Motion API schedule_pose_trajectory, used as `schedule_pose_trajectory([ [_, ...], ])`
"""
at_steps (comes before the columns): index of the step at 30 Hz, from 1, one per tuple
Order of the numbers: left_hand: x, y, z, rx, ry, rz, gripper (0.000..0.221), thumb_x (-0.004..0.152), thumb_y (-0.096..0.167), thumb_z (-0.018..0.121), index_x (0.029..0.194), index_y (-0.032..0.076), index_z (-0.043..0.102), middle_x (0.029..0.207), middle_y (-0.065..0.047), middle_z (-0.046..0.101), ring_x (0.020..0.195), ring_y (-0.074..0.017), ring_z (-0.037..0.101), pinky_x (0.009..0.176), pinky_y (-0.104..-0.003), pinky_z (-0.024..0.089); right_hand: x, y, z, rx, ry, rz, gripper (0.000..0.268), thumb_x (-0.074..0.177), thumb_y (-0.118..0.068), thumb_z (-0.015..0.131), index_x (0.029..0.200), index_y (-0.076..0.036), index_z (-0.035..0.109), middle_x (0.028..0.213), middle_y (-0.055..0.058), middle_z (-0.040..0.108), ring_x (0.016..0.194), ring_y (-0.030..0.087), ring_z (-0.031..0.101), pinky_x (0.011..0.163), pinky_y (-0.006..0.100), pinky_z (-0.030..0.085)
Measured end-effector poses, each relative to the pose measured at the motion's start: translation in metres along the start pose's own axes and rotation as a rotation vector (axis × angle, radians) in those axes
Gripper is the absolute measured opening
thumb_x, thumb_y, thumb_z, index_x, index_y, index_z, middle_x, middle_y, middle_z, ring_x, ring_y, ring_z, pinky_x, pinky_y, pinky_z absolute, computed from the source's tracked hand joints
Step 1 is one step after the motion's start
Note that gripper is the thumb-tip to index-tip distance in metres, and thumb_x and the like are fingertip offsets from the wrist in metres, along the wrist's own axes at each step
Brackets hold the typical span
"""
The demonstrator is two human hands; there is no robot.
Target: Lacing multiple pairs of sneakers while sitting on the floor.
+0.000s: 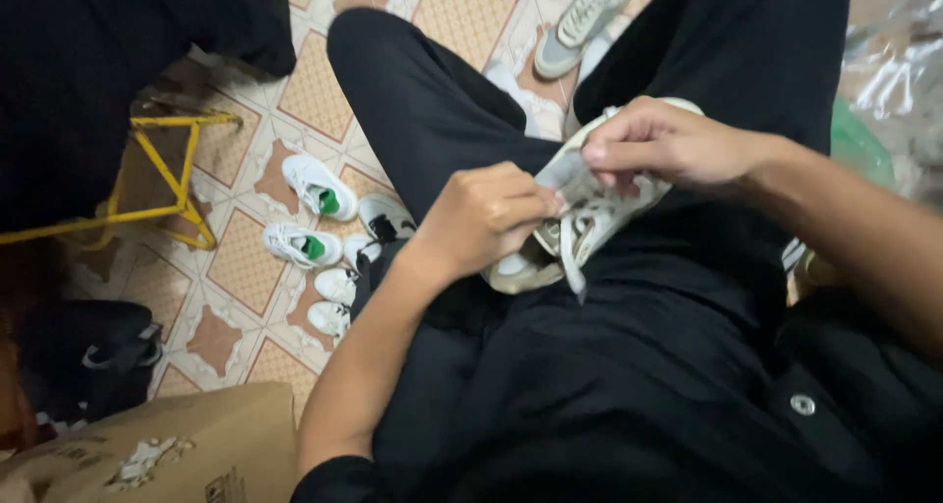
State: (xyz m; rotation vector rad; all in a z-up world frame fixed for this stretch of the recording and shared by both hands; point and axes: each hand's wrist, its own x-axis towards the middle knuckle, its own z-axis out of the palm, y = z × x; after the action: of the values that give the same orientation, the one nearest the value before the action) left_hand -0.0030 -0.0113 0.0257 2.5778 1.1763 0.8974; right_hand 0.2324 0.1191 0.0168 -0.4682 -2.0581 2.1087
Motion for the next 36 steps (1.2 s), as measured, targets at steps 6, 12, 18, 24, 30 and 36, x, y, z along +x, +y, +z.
schedule_pose_trajectory([
  [6, -0.016, -0.024, 0.014, 0.005, -0.021, 0.004, 0.037, 0.072, 0.003, 0.077, 0.107, 0.017, 0.074, 0.107, -0.001, 0.074, 0.09, -0.0273, 0.069, 0.075, -0.039, 0.054, -0.004, -0.011, -0.025, 0.724, 0.265, -0.164, 0.028, 0.099, -0.02, 0.062, 0.075, -0.012, 0.051, 0.079, 0.002, 0.042, 0.081, 0.02, 0.047, 0.067, 0.033, 0.038],
  [12, -0.02, -0.025, 0.036, 0.099, 0.012, -0.006, 0.012, 0.094, 0.012, 0.076, 0.101, 0.021, 0.073, 0.101, 0.004, 0.07, 0.087, -0.0223, 0.067, 0.062, -0.037, 0.049, -0.003, 0.022, -0.057, 0.493, 0.381, -0.062, 0.051, 0.105, -0.028, 0.054, 0.06, -0.008, 0.042, 0.054, 0.004, 0.032, 0.044, 0.013, 0.025, 0.042, 0.032, 0.016],
  [18, -0.021, -0.041, 0.058, 0.08, -0.012, -0.074, 0.014, 0.093, 0.023, 0.074, 0.106, 0.029, 0.074, 0.104, 0.005, 0.071, 0.097, -0.0235, 0.072, 0.061, -0.041, 0.051, -0.001, 0.084, -0.097, -0.308, 0.334, 0.322, 0.063, 0.104, -0.038, 0.066, 0.06, 0.006, 0.073, 0.047, 0.012, 0.043, 0.041, 0.021, 0.036, 0.04, 0.037, 0.022],
  [24, -0.015, -0.042, 0.061, 0.083, -0.094, -0.089, 0.014, 0.092, 0.02, 0.07, 0.103, 0.027, 0.073, 0.093, 0.006, 0.064, 0.09, -0.0214, 0.068, 0.056, -0.041, 0.05, 0.01, 0.036, -0.051, -1.073, 0.306, 0.505, 0.051, 0.092, -0.057, 0.067, 0.064, -0.013, 0.068, 0.054, 0.006, 0.061, 0.053, 0.016, 0.064, 0.063, 0.03, 0.045],
  [30, -0.017, -0.042, 0.063, 0.087, -0.074, -0.06, 0.015, 0.09, 0.018, 0.071, 0.103, 0.027, 0.072, 0.094, 0.005, 0.064, 0.09, -0.023, 0.069, 0.055, -0.042, 0.05, 0.013, 0.07, -0.065, -0.419, 0.155, 0.411, 0.049, 0.104, -0.029, 0.059, 0.084, 0.004, 0.089, 0.063, 0.016, 0.064, 0.05, 0.025, 0.054, 0.05, 0.035, 0.043],
  [36, -0.015, -0.038, 0.061, 0.098, -0.091, -0.044, 0.017, 0.09, 0.016, 0.072, 0.104, 0.024, 0.071, 0.093, 0.004, 0.063, 0.086, -0.0236, 0.066, 0.054, -0.042, 0.049, 0.003, 0.092, -0.067, 0.108, 0.327, 0.156, 0.049, 0.112, -0.023, 0.056, 0.074, 0.007, 0.06, 0.068, 0.012, 0.04, 0.056, 0.023, 0.036, 0.048, 0.035, 0.024],
])
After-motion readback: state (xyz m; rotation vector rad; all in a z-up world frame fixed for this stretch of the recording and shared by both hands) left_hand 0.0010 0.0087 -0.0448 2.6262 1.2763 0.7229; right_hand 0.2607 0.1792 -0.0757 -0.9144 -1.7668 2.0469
